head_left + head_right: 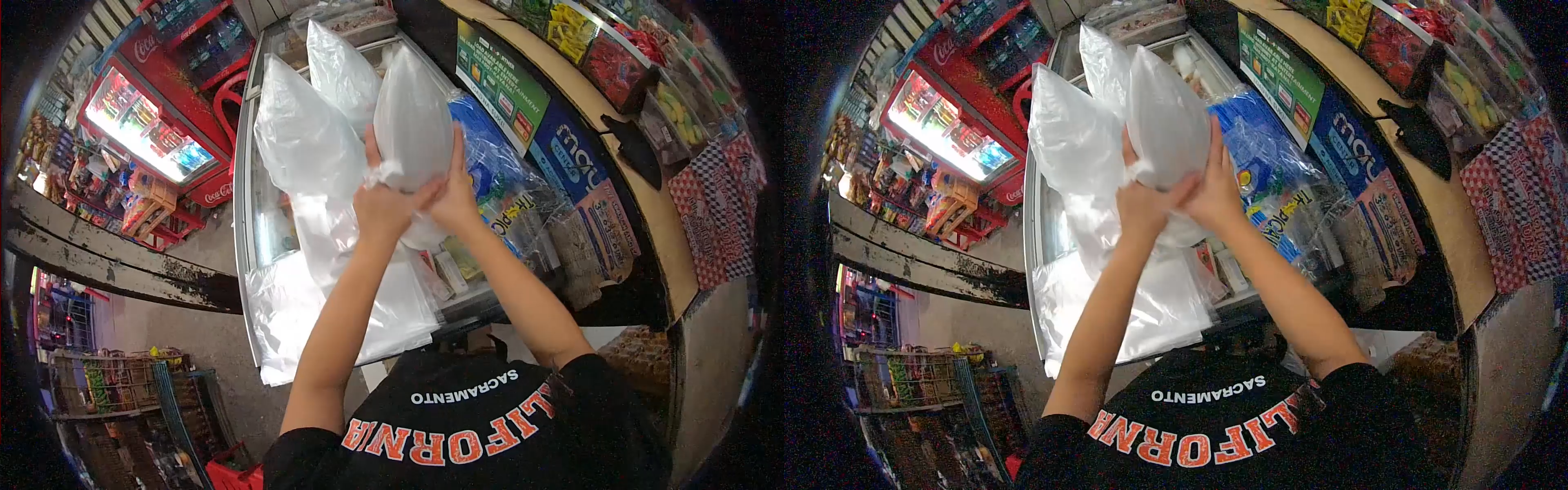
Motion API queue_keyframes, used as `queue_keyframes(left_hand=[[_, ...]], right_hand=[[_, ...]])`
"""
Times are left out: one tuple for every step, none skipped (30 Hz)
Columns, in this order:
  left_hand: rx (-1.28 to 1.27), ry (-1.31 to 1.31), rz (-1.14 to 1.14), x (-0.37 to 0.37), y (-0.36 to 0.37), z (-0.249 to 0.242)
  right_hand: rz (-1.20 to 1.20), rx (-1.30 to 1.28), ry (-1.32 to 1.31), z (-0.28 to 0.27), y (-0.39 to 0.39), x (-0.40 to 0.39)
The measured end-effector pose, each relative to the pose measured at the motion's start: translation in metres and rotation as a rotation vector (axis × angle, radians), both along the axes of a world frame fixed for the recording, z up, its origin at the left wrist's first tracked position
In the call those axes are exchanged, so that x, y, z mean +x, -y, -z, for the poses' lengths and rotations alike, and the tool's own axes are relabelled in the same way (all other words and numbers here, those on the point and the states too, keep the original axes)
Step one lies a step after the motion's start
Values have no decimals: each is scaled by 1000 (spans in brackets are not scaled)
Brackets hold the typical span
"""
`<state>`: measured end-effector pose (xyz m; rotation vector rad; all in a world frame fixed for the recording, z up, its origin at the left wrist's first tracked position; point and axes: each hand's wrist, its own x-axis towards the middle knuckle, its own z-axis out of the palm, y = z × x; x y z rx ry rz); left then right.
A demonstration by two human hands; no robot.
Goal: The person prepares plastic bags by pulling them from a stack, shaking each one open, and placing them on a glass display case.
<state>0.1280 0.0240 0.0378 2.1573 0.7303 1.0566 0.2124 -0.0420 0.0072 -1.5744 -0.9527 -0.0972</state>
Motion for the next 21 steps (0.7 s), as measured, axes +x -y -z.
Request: queue_keyframes(left_hand=[[73,-19,-12,-2,2,13],[72,-19,-10,-3,2,20],[37,-14,22,-4,3,28],[3,-7,52,-6,4,34],[4,-5,52,-9,6,40],[115,-30,41,-13,7,44],[229,-55,28,-17,8,46],[237,-50,24,-23,9,46],[190,-59,42,-30,9,46],[139,-72,60,-36,10,41],[142,-71,56,-44,6,36],[22,-25,83,-53,2,29],[-100,22,111,-61,4,14],[-324,145,177,-69,16,-20],[-446,326,226,-73,16,-28],[-601,437,286,-82,28,-54],[-547,462,333,-87,32,-65],[-491,488,380,-92,34,-73],[-485,490,383,-97,40,-77],[-486,478,439,-102,48,-80],[-486,466,495,-106,53,-80]], right_hand=[[19,-52,18,12,3,-2],[41,-105,35,21,6,-4],[43,-108,35,29,9,-4],[47,-133,51,33,11,-5],[49,-155,68,37,13,-6],[48,-151,72,43,15,-7],[23,-172,64,49,20,-7],[-2,-191,56,51,24,-8],[-3,-182,60,53,31,-8],[21,-271,71,50,39,-10],[44,-362,80,47,42,-12],[40,-360,79,44,44,-12],[34,-253,58,15,50,-19],[30,-148,35,-14,58,-26],[30,-152,31,-40,64,-35],[-115,-29,-38,-68,68,-44],[-260,98,-102,-88,71,-51],[-260,103,-99,-100,75,-55],[-403,13,-89,-109,79,-61],[-545,-79,-78,-113,81,-67],[-480,30,-33,-113,77,-75]])
